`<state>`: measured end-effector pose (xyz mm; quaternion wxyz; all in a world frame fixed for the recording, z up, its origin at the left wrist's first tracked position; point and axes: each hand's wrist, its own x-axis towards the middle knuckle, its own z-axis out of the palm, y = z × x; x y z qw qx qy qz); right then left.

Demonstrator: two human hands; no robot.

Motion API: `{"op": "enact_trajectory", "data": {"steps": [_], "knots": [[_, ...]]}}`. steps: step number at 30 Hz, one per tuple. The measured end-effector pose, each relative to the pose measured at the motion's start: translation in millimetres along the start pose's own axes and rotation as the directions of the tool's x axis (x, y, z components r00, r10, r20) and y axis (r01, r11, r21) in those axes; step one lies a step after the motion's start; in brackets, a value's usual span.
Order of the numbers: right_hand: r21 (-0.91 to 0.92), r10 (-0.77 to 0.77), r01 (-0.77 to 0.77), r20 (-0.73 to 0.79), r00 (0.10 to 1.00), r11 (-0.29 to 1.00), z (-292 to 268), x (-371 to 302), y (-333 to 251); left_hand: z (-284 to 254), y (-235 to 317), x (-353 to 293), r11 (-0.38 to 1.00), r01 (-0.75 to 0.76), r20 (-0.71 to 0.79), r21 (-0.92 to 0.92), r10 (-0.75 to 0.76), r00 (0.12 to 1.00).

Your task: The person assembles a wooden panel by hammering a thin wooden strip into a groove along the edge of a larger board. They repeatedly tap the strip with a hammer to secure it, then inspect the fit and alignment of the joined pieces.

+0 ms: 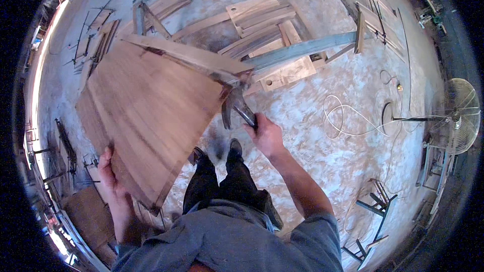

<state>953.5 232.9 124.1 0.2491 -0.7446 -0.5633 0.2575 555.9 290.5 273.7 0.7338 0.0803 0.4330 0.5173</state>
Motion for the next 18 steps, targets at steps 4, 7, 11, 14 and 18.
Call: {"op": "enact_trajectory", "data": {"steps": [4, 7, 11, 14, 18], "knots": [[-0.121, 0.132, -0.122, 0.079, 0.988, 0.985, -10, -18, 29, -34, 31, -25, 0.974, -0.157, -0.121, 0.163, 0.177, 0.977], [-0.192, 0.254, -0.22, 0.172, 0.952, 0.956, -24, -10, 30, -69, 51, -51, 0.94, -0.269, -0.275, 0.208, 0.32, 0.907], [-0.159, 0.12, -0.096, 0.151, 0.981, 0.983, -45, 45, -10, -107, 59, -94, 0.876, -0.391, -0.375, 0.283, 0.476, 0.795], [0.346, -0.175, 0.12, 0.133, 0.975, 0.93, -48, 106, -50, -127, 56, -119, 0.832, -0.409, -0.43, 0.375, 0.547, 0.719], [-0.023, 0.062, -0.058, 0.217, 0.974, 0.998, 0, 125, -83, -155, 46, -148, 0.744, -0.457, -0.425, 0.488, 0.66, 0.619]]}}
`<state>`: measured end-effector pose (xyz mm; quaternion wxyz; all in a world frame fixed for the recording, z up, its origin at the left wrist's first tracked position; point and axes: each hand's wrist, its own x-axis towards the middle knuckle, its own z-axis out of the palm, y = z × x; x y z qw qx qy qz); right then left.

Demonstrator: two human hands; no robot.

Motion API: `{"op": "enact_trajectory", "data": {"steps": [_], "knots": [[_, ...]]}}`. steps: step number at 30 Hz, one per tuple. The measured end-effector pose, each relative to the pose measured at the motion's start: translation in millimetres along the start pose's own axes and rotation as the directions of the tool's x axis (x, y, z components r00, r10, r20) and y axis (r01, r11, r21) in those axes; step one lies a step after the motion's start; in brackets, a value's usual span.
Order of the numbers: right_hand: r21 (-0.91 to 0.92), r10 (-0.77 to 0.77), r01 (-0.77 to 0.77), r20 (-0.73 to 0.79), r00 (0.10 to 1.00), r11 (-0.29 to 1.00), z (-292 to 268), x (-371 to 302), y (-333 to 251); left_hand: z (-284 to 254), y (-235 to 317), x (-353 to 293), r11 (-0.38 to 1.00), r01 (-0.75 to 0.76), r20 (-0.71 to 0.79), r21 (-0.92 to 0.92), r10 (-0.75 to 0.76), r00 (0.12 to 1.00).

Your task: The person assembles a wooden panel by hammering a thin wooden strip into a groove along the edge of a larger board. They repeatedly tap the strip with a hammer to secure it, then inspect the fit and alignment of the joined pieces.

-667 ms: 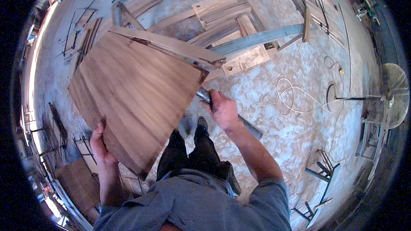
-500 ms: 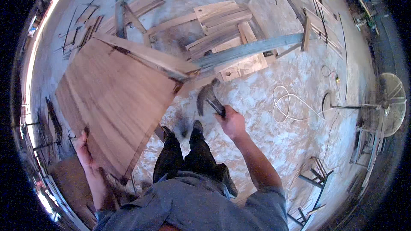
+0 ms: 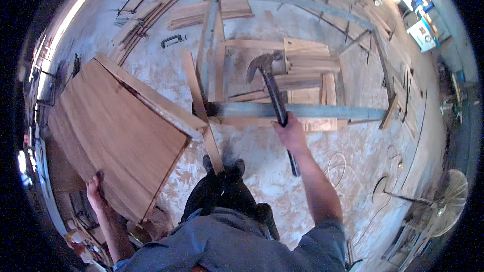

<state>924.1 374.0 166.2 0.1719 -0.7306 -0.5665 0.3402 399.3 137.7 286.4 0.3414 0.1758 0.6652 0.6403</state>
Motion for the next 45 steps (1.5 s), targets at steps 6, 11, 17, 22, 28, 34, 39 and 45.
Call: {"op": "enact_trajectory", "data": {"steps": [6, 11, 17, 22, 28, 34, 39, 45], "knots": [[-0.143, -0.223, 0.23, 0.066, 0.973, 0.963, 91, 96, -51, -23, -13, -22, 0.993, 0.056, -0.185, 0.107, -0.035, 0.982], [-0.274, -0.211, 0.225, 0.078, 0.974, 0.935, 147, 172, -93, -16, -12, -44, 0.997, 0.04, -0.154, 0.066, -0.03, 0.988], [-0.384, -0.237, 0.255, 0.094, 0.967, 0.887, 169, 197, -94, -23, -20, -56, 0.987, 0.151, -0.14, 0.054, -0.143, 0.98], [-0.164, -0.527, 0.528, 0.053, 0.848, 0.833, 142, 136, -129, -17, -28, -62, 0.984, 0.176, -0.194, 0.028, -0.167, 0.967], [0.394, -0.235, -0.205, 0.813, 0.532, 0.896, 155, -16, -164, -5, -34, -64, 0.985, 0.167, -0.119, -0.036, -0.17, 0.978], [0.427, -0.294, -0.158, 0.804, 0.517, 0.89, 122, -4, -174, 9, -38, -62, 0.979, 0.172, -0.009, -0.107, -0.174, 0.985], [0.476, -0.348, -0.134, 0.781, 0.519, 0.869, 89, 13, -178, 27, -39, -60, 0.983, 0.135, 0.04, -0.125, -0.131, 0.991], [0.393, -0.335, 0.076, 0.649, 0.683, 0.916, 81, 3, -172, 46, -20, -57, 0.994, 0.107, -0.039, -0.025, -0.108, 0.993]]}}
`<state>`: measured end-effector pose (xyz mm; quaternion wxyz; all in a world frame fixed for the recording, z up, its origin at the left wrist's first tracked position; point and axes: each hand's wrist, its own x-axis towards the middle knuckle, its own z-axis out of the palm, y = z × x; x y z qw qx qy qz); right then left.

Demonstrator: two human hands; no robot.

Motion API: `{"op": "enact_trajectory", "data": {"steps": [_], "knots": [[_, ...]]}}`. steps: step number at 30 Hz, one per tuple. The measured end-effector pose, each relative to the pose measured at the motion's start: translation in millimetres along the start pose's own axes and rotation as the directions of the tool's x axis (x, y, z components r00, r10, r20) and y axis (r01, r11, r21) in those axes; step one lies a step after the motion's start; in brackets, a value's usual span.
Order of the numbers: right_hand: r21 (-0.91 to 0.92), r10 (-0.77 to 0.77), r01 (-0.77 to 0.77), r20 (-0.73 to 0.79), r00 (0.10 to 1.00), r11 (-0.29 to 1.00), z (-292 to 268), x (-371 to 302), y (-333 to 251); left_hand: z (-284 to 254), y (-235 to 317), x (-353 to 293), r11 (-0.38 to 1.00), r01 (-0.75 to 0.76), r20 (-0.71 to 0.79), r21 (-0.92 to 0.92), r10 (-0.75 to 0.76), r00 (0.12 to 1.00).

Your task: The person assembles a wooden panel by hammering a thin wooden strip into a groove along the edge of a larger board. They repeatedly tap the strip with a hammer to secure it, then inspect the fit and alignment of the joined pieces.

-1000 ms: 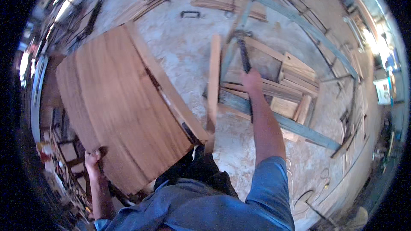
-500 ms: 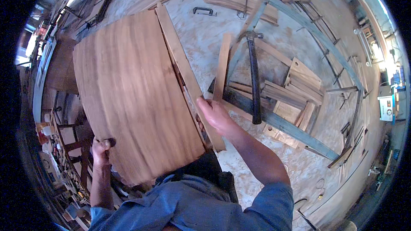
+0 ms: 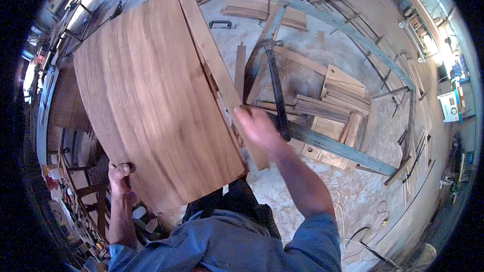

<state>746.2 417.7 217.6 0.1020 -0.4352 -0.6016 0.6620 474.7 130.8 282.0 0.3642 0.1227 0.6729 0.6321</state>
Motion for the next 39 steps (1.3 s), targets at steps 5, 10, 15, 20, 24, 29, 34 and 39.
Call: {"op": "enact_trajectory", "data": {"steps": [5, 10, 15, 20, 24, 29, 34, 39], "knots": [[0.157, -0.006, -0.006, 0.078, 0.997, 0.988, -24, 0, 1, 11, 8, 1, 0.996, 0.022, 0.084, 0.091, -0.03, 0.996], [0.31, -0.081, 0.039, 0.122, 0.989, 0.95, -31, -2, 19, 20, 13, 4, 0.999, 0.016, 0.146, 0.031, -0.02, 0.989], [0.096, -0.218, 0.248, -0.253, 0.943, 0.964, -2, 3, 24, 36, 19, 7, 0.992, -0.125, 0.023, 0.019, 0.125, 0.992], [0.176, 0.0, 0.003, -0.015, 1.0, 0.984, -56, -11, -1, 19, 38, 4, 0.988, -0.008, 0.082, 0.155, -0.005, 0.997], [0.225, 0.0, 0.012, -0.056, 0.998, 0.974, -55, -17, 0, 18, 26, 13, 0.994, -0.056, -0.003, 0.089, 0.057, 0.998], [0.399, -0.021, 0.082, -0.155, 0.988, 0.913, -42, -14, 16, 27, 15, 12, 0.993, -0.082, 0.013, 0.086, 0.081, 0.997], [0.403, 0.123, 0.008, -0.298, 0.947, 0.915, -105, -27, 27, 4, 25, 14, 0.992, -0.074, 0.056, 0.098, 0.069, 0.996], [0.363, 0.144, 0.066, -0.521, 0.841, 0.929, -151, -51, 60, -24, 6, 18, 0.993, -0.119, 0.084, 0.008, 0.118, 0.989]]}}
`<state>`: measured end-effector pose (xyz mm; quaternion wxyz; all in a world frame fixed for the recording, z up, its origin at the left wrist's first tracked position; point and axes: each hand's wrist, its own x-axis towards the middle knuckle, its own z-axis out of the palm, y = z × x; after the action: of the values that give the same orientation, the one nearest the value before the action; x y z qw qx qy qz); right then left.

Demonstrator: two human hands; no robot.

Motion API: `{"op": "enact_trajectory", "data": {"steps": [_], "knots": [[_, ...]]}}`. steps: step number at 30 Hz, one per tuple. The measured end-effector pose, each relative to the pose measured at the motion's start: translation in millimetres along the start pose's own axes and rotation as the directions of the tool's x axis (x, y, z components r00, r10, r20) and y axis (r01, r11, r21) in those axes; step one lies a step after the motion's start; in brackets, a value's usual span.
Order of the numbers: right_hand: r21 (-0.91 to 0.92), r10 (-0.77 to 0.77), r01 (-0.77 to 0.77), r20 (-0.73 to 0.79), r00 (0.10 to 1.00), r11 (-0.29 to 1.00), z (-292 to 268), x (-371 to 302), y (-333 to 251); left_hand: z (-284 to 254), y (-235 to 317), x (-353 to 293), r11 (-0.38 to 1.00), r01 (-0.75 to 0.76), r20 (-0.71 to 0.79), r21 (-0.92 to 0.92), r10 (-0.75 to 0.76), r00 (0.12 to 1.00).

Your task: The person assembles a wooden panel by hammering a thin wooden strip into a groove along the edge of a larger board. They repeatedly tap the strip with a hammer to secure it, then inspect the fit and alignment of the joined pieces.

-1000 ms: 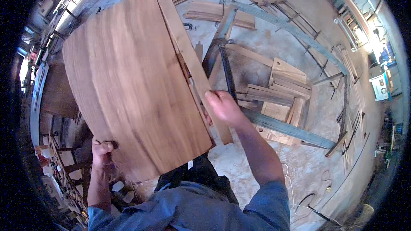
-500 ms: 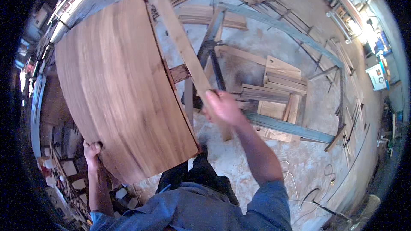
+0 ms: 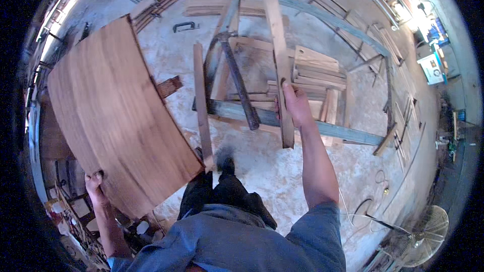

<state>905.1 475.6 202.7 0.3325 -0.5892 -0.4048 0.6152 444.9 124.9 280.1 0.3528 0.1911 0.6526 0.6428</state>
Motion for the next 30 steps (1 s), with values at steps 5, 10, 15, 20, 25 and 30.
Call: {"op": "enact_trajectory", "data": {"steps": [5, 10, 15, 20, 25, 30], "knots": [[-0.067, 0.0, 0.009, 0.141, 0.99, 0.998, -31, -4, 42, -12, -12, -12, 0.991, 0.046, -0.104, 0.127, -0.033, 0.994], [-0.585, -0.043, 0.065, 0.052, 0.998, 0.808, -38, 1, 87, -11, -17, -18, 0.978, 0.128, -0.165, 0.165, -0.101, 0.981], [-0.748, -0.205, 0.138, 0.002, 0.979, 0.649, -49, -10, 122, -9, -19, -31, 0.984, 0.104, -0.204, 0.143, -0.074, 0.976], [-0.779, -0.248, 0.205, 0.065, 0.967, 0.593, -62, -4, 133, -13, -17, -28, 0.974, 0.158, -0.149, 0.162, -0.134, 0.98], [-0.846, -0.342, 0.332, 0.193, 0.92, 0.417, -45, 20, 131, -2, -20, -27, 0.986, 0.159, -0.121, 0.06, -0.15, 0.981], [-0.889, -0.323, 0.278, 0.16, 0.933, 0.363, -19, 36, 125, 5, -19, -26, 0.976, 0.173, -0.155, 0.131, -0.152, 0.976]]}}
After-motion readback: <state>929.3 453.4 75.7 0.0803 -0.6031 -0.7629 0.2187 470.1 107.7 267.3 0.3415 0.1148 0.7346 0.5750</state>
